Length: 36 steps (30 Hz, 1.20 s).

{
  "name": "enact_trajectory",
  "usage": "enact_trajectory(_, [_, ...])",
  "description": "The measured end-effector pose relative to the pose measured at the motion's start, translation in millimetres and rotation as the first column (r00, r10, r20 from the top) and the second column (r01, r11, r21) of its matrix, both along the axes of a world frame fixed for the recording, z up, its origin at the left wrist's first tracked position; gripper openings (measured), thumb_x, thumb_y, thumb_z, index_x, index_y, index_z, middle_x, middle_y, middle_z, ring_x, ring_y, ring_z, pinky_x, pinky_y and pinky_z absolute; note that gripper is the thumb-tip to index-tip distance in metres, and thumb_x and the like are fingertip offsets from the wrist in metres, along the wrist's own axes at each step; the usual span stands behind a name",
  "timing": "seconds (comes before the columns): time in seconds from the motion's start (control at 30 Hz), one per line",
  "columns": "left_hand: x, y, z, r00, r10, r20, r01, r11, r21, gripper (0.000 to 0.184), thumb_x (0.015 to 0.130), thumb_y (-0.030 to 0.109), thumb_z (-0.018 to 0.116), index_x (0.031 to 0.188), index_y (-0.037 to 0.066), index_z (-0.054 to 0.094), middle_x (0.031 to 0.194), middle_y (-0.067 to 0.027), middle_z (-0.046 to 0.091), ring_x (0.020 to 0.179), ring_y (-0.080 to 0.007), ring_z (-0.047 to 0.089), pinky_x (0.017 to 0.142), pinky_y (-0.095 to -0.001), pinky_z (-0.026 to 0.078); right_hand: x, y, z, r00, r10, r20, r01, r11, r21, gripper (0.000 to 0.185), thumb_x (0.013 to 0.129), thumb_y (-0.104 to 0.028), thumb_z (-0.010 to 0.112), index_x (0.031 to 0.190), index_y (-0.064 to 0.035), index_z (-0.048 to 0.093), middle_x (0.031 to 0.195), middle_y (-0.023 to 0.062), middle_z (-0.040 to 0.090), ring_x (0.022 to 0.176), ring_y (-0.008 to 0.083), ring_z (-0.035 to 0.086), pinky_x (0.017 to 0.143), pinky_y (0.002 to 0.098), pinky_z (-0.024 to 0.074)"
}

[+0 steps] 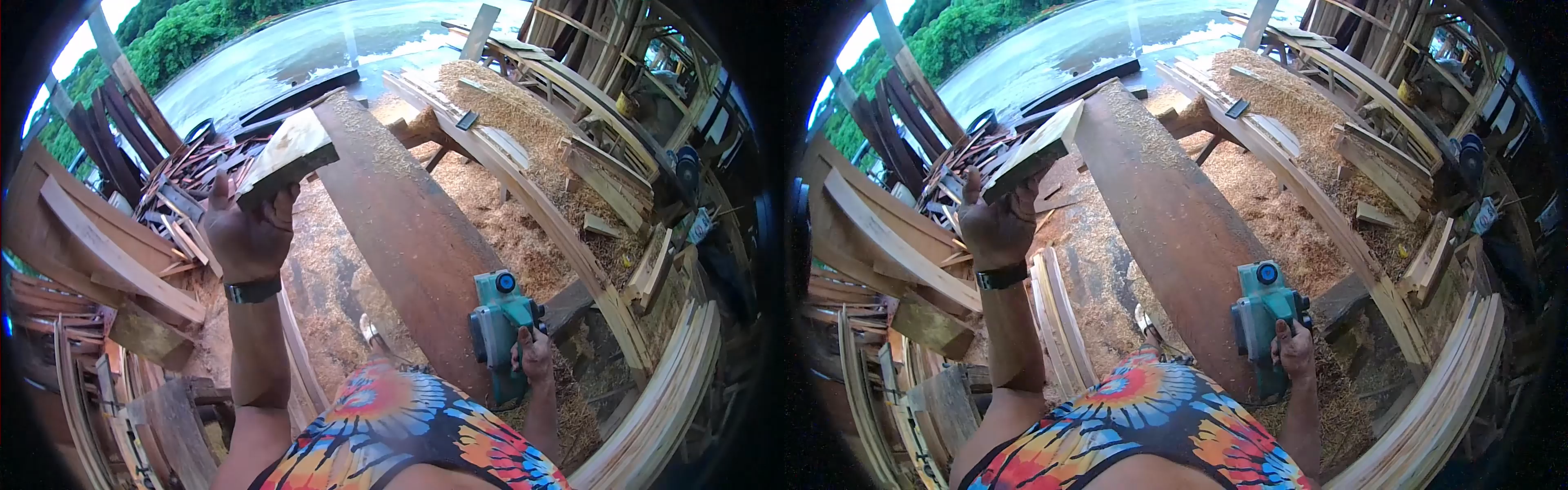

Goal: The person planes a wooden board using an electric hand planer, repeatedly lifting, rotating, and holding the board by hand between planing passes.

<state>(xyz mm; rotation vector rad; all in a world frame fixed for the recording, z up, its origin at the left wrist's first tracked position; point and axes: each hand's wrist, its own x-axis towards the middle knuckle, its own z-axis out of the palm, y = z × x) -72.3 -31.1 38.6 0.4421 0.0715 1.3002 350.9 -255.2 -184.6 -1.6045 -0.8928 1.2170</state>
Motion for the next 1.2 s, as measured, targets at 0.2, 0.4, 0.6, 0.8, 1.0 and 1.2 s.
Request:
enact_trajectory(0.2, [-1, -4, 2, 0.999, -0.033, 0.025, 0.033, 0.999, 0.000, 0.078, 0.102, 0.054, 0.038, 0.138, -0.015, 0.041, 0.123, -0.0368, 0.060, 0.106, -0.0468, 0.065, 0.087, -0.0468, 0.062, 0, 0, 2, 1.000, -0.002, -0.018, 0.002, 1.000, -0.016, 0.068, 0.089, -0.069, 0.062, 0.101, -0.0016, 0.058, 0.059, 0.0012, 0.052, 0.046, 0.0111, 0.051, 0.044, 0.0269, 0.0409])
enact_trajectory(0.4, [-8, 1, -8, 0.999, -0.030, 0.043, 0.030, 0.999, 0.018, 0.077, 0.102, 0.054, 0.038, 0.137, -0.015, 0.042, 0.124, -0.0367, 0.059, 0.103, -0.0463, 0.066, 0.087, -0.0463, 0.062, 0, -1, 1, 1.000, 0.006, -0.008, -0.006, 1.000, 0.021, 0.064, 0.092, -0.066, 0.059, 0.101, -0.0032, 0.058, 0.059, 0.0021, 0.053, 0.045, 0.0113, 0.051, 0.043, 0.0268, 0.0404])
enact_trajectory(0.6, [-2, -3, -1, 0.999, -0.022, 0.027, 0.023, 0.999, -0.025, 0.079, 0.102, 0.055, 0.037, 0.138, -0.015, 0.041, 0.123, -0.0369, 0.060, 0.101, -0.0467, 0.067, 0.086, -0.0453, 0.063, 0, 0, 1, 1.000, 0.007, -0.017, -0.007, 0.999, 0.043, 0.063, 0.092, -0.065, 0.058, 0.100, -0.0027, 0.058, 0.058, 0.0026, 0.053, 0.045, 0.0115, 0.052, 0.043, 0.0272, 0.0414])
enact_trajectory(0.8, [0, 0, -1, 0.999, 0.039, -0.029, -0.040, 0.999, -0.027, 0.080, 0.102, 0.054, 0.035, 0.140, -0.016, 0.038, 0.126, -0.0380, 0.058, 0.104, -0.0485, 0.065, 0.088, -0.0456, 0.062, 1, -1, 0, 1.000, 0.009, -0.024, -0.009, 1.000, 0.007, 0.063, 0.091, -0.066, 0.061, 0.096, -0.0031, 0.057, 0.059, 0.0023, 0.052, 0.046, 0.0122, 0.052, 0.045, 0.0284, 0.0419])
enact_trajectory(1.0, [6, 1, -6, 0.999, -0.027, 0.016, 0.026, 0.998, 0.050, 0.082, 0.102, 0.056, 0.029, 0.145, -0.013, 0.035, 0.132, -0.0377, 0.054, 0.106, -0.0509, 0.064, 0.089, -0.0464, 0.062, 3, -2, -3, 1.000, 0.017, -0.002, -0.017, 1.000, 0.009, 0.070, 0.093, -0.065, 0.057, 0.117, 0.0006, 0.061, 0.057, 0.0021, 0.052, 0.044, 0.0118, 0.050, 0.043, 0.0273, 0.0400])
enact_trajectory(1.2, [12, 6, -10, 0.997, -0.063, 0.039, 0.061, 0.996, 0.058, 0.081, 0.102, 0.057, 0.027, 0.146, -0.012, 0.034, 0.132, -0.0372, 0.054, 0.106, -0.0520, 0.063, 0.087, -0.0484, 0.063, -1, 0, 3, 1.000, -0.015, -0.022, 0.015, 1.000, -0.014, 0.061, 0.091, -0.065, 0.062, 0.094, -0.0045, 0.057, 0.058, 0.0019, 0.053, 0.044, 0.0125, 0.052, 0.044, 0.0282, 0.0410])
